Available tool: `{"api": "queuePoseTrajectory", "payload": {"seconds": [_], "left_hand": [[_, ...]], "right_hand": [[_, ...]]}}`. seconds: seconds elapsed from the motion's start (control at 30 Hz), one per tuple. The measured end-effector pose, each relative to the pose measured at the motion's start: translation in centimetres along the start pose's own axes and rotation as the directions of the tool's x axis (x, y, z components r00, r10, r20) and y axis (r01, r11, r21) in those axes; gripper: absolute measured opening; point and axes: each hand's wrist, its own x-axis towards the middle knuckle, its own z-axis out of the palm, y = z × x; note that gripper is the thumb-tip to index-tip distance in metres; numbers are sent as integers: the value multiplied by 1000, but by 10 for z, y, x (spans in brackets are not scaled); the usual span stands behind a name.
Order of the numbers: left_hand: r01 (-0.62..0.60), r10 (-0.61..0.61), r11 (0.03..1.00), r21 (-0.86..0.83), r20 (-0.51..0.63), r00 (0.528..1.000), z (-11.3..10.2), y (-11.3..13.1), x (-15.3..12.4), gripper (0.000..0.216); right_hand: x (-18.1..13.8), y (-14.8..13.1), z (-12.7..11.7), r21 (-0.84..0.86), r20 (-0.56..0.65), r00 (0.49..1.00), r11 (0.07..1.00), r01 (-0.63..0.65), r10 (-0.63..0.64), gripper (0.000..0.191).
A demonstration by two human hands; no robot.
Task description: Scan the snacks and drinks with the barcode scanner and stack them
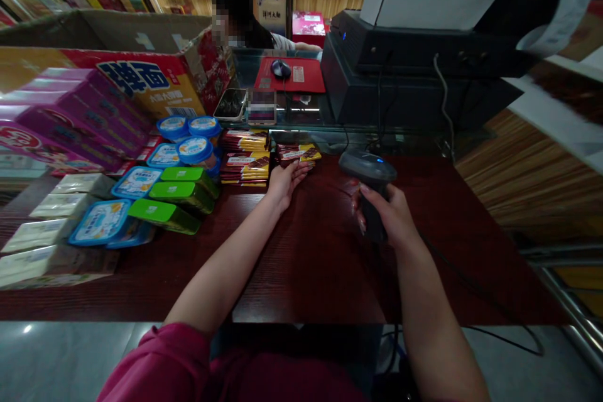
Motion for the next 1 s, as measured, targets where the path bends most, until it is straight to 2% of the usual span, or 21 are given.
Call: {"api": "queuePoseTrajectory", "payload": {"seconds": [0.17,0.4,0.63,0.77,0.8,0.83,0.87,0.9,0.93,0.97,1.0], "left_hand": [[-10,10,999,-43,2,1000,-2,-1,-2,27],[10,-17,999,-46,-161,987,10,-1,8,32],[-10,4,999,-41,-134,991,10,0,5,21],[-26,30,999,36,-115,993,-1,-5,-10,16],[-72,83,991,113,-98,992,-4,-6,-15,15],[-164,181,957,240,-49,982,-7,-6,-19,14],[-297,306,867,399,43,951,-9,-6,-23,15],[-447,422,704,552,182,888,-11,-5,-25,20],[-573,489,484,661,338,804,-13,-4,-27,28],[-646,498,264,716,472,727,-14,-3,-28,36],[-667,475,95,739,555,683,-15,-2,-27,43]], "right_hand": [[0,1,1,1,-5,1000,1000,4,-4,40],[2,4,1,-16,-11,1000,1000,4,-4,42],[4,5,0,-43,-4,1000,999,-8,8,41],[1,4,3,-5,-19,1000,1000,5,-5,40],[1,4,3,-3,-24,1000,1000,7,-7,40],[0,4,3,-5,-25,1000,1000,5,-6,39],[0,3,3,-10,-20,1000,1000,1,-1,39],[0,3,3,-16,-14,1000,1000,-4,4,39],[0,3,3,-21,-10,1000,1000,-8,8,40],[1,3,2,-27,-9,1000,1000,-9,9,40],[1,3,2,-34,-9,1000,999,-8,8,39]]}}
